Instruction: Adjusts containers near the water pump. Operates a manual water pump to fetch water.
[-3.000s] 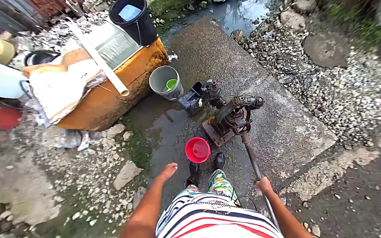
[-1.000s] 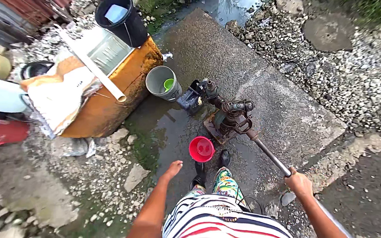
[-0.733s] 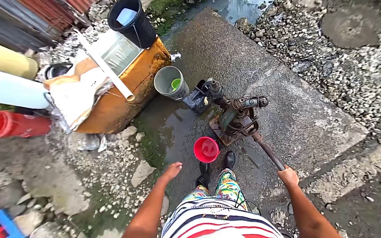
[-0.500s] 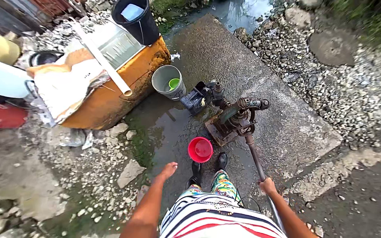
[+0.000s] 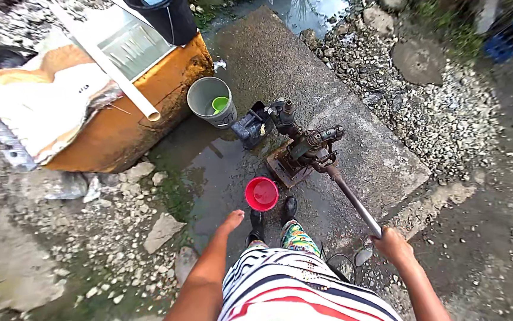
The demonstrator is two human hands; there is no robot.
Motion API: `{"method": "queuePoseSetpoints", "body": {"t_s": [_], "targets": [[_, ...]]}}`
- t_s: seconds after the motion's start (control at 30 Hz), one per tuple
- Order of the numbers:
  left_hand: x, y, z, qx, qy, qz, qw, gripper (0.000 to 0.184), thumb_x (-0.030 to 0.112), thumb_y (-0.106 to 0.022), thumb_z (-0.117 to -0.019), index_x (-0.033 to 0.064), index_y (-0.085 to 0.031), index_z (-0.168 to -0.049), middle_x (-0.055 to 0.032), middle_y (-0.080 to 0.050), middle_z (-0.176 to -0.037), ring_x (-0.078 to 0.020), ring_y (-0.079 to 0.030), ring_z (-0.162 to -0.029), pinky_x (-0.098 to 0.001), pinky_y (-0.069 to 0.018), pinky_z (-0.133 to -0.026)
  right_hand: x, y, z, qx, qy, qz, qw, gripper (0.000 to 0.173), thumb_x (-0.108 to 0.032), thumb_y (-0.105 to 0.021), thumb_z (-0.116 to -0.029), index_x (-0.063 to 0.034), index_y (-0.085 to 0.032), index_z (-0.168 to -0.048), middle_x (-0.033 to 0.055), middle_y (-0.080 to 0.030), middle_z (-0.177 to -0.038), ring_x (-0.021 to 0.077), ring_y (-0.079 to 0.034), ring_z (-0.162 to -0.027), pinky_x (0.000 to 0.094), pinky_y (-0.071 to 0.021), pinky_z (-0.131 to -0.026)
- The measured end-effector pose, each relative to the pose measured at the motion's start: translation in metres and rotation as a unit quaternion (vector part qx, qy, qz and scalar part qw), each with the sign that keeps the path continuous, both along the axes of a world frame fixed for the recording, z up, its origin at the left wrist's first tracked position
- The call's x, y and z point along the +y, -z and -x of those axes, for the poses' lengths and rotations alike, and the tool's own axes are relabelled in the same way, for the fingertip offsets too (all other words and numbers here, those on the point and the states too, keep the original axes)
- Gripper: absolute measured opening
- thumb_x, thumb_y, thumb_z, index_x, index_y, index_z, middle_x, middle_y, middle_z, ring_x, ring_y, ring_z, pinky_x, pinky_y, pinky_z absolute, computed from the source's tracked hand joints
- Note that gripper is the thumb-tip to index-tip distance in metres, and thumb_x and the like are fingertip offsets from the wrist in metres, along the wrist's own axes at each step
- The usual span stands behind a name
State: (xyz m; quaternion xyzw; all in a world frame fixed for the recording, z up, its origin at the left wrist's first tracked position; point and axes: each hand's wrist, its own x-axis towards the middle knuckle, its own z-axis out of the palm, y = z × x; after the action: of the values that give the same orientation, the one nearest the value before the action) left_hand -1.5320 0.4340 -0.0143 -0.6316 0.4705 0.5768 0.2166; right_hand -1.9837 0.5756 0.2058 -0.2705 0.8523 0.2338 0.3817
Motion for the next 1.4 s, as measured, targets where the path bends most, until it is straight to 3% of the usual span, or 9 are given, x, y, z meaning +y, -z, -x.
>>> {"method": "queuePoseSetpoints", "body": {"t_s": [0.2, 0.37, 0.6, 0.73, 0.9, 1.07, 1.17, 1.27, 1.4], "targets": [[-0.006, -0.023, 0.005, -0.02, 0.003, 0.021, 1.0, 0.04, 0.018, -0.043, -0.1113, 0.0017, -0.052, -0.146, -0.0234, -0.057, -0.143, -0.0342, -0.06, -0.127, -0.047, -0.0459, -0.108, 0.027, 0.121, 0.059, 0.044, -0.004, 0.059, 0.997, 0.041, -0.023, -0.068, -0.0909, -0.0087, -0.065, -0.13, 0.0241, -0.072, -0.114, 0.0432, -0.068, -0.112, 0.0629, -0.0524, -0.09], [-0.002, -0.031, 0.002, -0.037, 0.0, 0.029, 0.999, 0.039, 0.017, -0.043, -0.1115, -0.0004, -0.052, -0.146, -0.0246, -0.056, -0.144, -0.036, -0.059, -0.13, -0.0481, -0.0443, -0.111, 0.016, 0.198, 0.095, 0.001, -0.043, 0.081, 0.996, 0.04, -0.025, -0.065, -0.0943, -0.0083, -0.064, -0.131, 0.0258, -0.071, -0.116, 0.0443, -0.067, -0.115, 0.0632, -0.0506, -0.094], [0.014, -0.039, -0.01, -0.039, 0.01, 0.025, 0.999, 0.039, 0.016, -0.043, -0.1115, -0.0006, -0.052, -0.146, -0.0244, -0.057, -0.142, -0.0344, -0.059, -0.129, -0.0461, -0.0437, -0.111, -0.003, 0.26, 0.065, -0.106, 0.153, 0.051, 0.981, 0.042, -0.015, -0.068, -0.0965, 0.0005, -0.061, -0.135, 0.0284, -0.063, -0.132, 0.0417, -0.062, -0.125, 0.0589, -0.0484, -0.104], [0.019, -0.031, -0.017, -0.041, 0.0, 0.017, 0.999, 0.039, 0.018, -0.044, -0.1113, 0.0018, -0.052, -0.146, -0.0232, -0.06, -0.138, -0.0325, -0.062, -0.121, -0.0459, -0.0469, -0.104, 0.037, 0.236, 0.022, -0.171, 0.156, 0.067, 0.971, 0.039, -0.013, -0.07, -0.0956, 0.0052, -0.061, -0.129, 0.028, -0.068, -0.115, 0.0386, -0.07, -0.101, 0.0545, -0.0545, -0.092], [0.021, -0.008, -0.015, -0.015, -0.011, -0.001, 1.0, 0.039, 0.017, -0.043, -0.1114, 0.0022, -0.052, -0.146, -0.0239, -0.058, -0.14, -0.0337, -0.062, -0.119, -0.0477, -0.0477, -0.102, 0.048, 0.089, 0.023, -0.084, 0.069, 0.034, 0.994, 0.056, -0.033, -0.07, -0.0988, 0.0003, -0.052, -0.14, 0.0271, -0.069, -0.115, 0.0408, -0.072, -0.1, 0.0585, -0.0562, -0.09], [0.014, 0.003, -0.004, -0.011, 0.007, -0.014, 1.0, 0.039, 0.02, -0.043, -0.1115, 0.0046, -0.053, -0.146, -0.0217, -0.059, -0.14, -0.0332, -0.062, -0.121, -0.0489, -0.0474, -0.103, -0.007, -0.055, -0.01, 0.035, -0.055, 0.005, 0.998, 0.053, -0.038, -0.066, -0.1006, -0.0018, -0.055, -0.138, 0.027, -0.068, -0.121, 0.0448, -0.065, -0.119, 0.063, -0.05, -0.098], [0.008, 0.001, 0.005, -0.005, 0.007, -0.004, 1.0, 0.039, 0.021, -0.042, -0.1114, 0.005, -0.053, -0.146, -0.0211, -0.059, -0.139, -0.0321, -0.062, -0.12, -0.0483, -0.048, -0.102, -0.014, -0.045, -0.011, 0.011, -0.038, -0.009, 0.999, 0.048, -0.036, -0.065, -0.1015, 0.0026, -0.06, -0.129, 0.0267, -0.067, -0.123, 0.0429, -0.064, -0.121, 0.0615, -0.0492, -0.099], [0.0, -0.006, 0.012, 0.011, 0.014, 0.014, 1.0, 0.04, 0.019, -0.042, -0.1114, 0.0022, -0.052, -0.146, -0.0226, -0.058, -0.141, -0.0331, -0.061, -0.123, -0.0471, -0.0472, -0.105, 0.014, 0.026, 0.007, -0.015, 0.026, 0.013, 0.999, 0.039, -0.032, -0.067, -0.0998, 0.003, -0.067, -0.115, 0.026, -0.07, -0.115, 0.0415, -0.068, -0.111, 0.061, -0.0522, -0.093], [-0.004, -0.018, 0.013, -0.003, 0.014, 0.026, 1.0, 0.04, 0.017, -0.044, -0.1109, 0.0007, -0.052, -0.146, -0.0236, -0.056, -0.144, -0.0343, -0.06, -0.128, -0.0474, -0.0447, -0.11, 0.03, 0.109, 0.044, 0.025, 0.03, 0.042, 0.998, 0.034, -0.025, -0.066, -0.0941, -0.0068, -0.069, -0.122, 0.0232, -0.071, -0.116, 0.0407, -0.067, -0.115, 0.0622, -0.0515, -0.093]]}}
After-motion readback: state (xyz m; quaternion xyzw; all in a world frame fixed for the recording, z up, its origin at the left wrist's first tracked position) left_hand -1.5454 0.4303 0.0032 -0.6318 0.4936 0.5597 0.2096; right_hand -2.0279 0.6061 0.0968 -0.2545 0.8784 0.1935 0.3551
